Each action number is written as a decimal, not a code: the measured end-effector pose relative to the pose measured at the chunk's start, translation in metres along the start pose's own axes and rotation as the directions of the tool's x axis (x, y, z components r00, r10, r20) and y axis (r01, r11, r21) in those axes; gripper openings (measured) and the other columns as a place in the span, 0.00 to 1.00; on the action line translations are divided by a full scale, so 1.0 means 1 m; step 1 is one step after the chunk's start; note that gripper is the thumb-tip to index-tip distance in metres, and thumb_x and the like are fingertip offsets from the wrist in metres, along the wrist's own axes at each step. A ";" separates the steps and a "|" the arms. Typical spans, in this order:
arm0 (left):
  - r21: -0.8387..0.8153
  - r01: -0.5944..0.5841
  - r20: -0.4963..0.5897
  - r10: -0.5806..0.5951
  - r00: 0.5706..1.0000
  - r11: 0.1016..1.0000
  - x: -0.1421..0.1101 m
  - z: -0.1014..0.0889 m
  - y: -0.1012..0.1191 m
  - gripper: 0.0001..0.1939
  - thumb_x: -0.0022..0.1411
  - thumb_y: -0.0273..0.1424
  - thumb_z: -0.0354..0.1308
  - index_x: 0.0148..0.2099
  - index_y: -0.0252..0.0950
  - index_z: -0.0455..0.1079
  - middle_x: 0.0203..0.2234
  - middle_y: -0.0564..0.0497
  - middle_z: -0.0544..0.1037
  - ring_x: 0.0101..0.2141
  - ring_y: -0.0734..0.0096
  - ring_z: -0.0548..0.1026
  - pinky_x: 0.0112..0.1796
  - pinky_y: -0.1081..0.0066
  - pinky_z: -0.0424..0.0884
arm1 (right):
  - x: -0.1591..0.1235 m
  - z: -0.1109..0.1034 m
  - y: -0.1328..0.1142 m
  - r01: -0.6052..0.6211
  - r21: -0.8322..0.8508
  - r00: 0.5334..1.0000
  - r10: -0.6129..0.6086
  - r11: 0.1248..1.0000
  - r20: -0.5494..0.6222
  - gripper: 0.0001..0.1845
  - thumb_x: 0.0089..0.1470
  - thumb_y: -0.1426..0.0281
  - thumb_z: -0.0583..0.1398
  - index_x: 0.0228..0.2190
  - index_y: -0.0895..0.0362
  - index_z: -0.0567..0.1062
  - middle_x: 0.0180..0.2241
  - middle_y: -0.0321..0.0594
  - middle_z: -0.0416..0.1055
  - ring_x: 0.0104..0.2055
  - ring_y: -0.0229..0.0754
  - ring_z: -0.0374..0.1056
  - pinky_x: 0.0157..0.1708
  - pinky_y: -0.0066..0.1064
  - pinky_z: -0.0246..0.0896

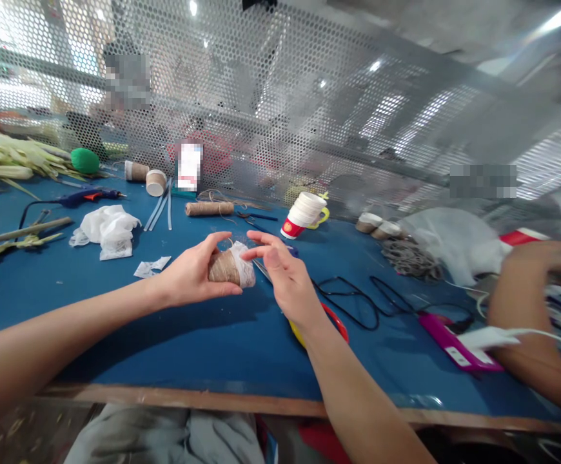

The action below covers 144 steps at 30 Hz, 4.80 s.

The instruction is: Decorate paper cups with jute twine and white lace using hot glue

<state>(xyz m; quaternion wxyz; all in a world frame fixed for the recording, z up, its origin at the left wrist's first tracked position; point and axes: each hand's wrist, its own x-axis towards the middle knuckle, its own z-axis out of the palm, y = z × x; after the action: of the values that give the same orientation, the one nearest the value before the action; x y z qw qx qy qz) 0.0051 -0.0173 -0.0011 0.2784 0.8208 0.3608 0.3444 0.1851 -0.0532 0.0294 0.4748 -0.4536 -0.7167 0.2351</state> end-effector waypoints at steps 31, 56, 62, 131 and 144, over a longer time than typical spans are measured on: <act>0.056 0.151 -0.092 -0.145 0.985 0.987 0.000 -0.001 0.007 0.44 0.47 0.49 0.59 0.59 0.29 0.50 0.40 0.41 0.72 0.37 0.59 0.74 0.38 0.60 0.71 | 0.001 0.010 0.007 -0.122 0.065 0.986 0.114 0.990 0.119 0.10 0.49 0.63 0.59 0.26 0.58 0.71 0.28 0.38 0.71 0.33 0.40 0.65 0.38 0.33 0.60; 0.326 0.050 -0.065 -0.030 0.997 0.944 0.001 -0.008 0.005 0.35 0.50 0.44 0.58 0.57 0.33 0.56 0.48 0.38 0.70 0.46 0.48 0.71 0.43 0.54 0.69 | -0.006 -0.008 -0.024 0.211 0.052 0.854 -0.210 0.976 0.475 0.05 0.51 0.70 0.61 0.24 0.55 0.74 0.28 0.37 0.73 0.33 0.39 0.68 0.37 0.35 0.63; 0.318 0.043 -0.070 -0.022 0.997 0.947 0.002 -0.010 0.005 0.36 0.49 0.45 0.58 0.57 0.34 0.55 0.50 0.39 0.68 0.47 0.50 0.71 0.45 0.55 0.68 | 0.009 -0.030 -0.002 -0.060 -0.016 0.995 0.061 0.998 0.084 0.14 0.53 0.62 0.56 0.23 0.57 0.74 0.18 0.34 0.66 0.19 0.33 0.59 0.19 0.26 0.54; 0.185 0.190 0.041 -0.201 0.979 0.964 0.011 -0.026 0.002 0.32 0.45 0.45 0.58 0.50 0.32 0.63 0.33 0.47 0.74 0.31 0.64 0.72 0.32 0.67 0.66 | -0.006 -0.058 -0.012 -0.299 -0.329 0.925 0.357 0.896 0.130 0.11 0.44 0.62 0.61 0.18 0.55 0.70 0.10 0.30 0.61 0.13 0.35 0.59 0.18 0.27 0.58; 0.204 0.166 0.043 -0.178 0.983 0.965 0.011 -0.025 0.001 0.32 0.45 0.46 0.58 0.50 0.33 0.63 0.33 0.47 0.75 0.31 0.64 0.73 0.32 0.67 0.67 | -0.005 -0.055 -0.012 -0.276 -0.331 0.930 0.337 0.902 0.144 0.14 0.45 0.63 0.61 0.15 0.55 0.67 0.10 0.31 0.62 0.14 0.35 0.59 0.19 0.28 0.60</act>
<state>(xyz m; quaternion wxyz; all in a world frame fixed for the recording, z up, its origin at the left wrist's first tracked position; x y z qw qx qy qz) -0.0081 -0.0046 0.0190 0.2342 0.8204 0.4548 0.2555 0.2301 -0.0685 0.0609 0.2822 -0.6033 -0.7072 0.2374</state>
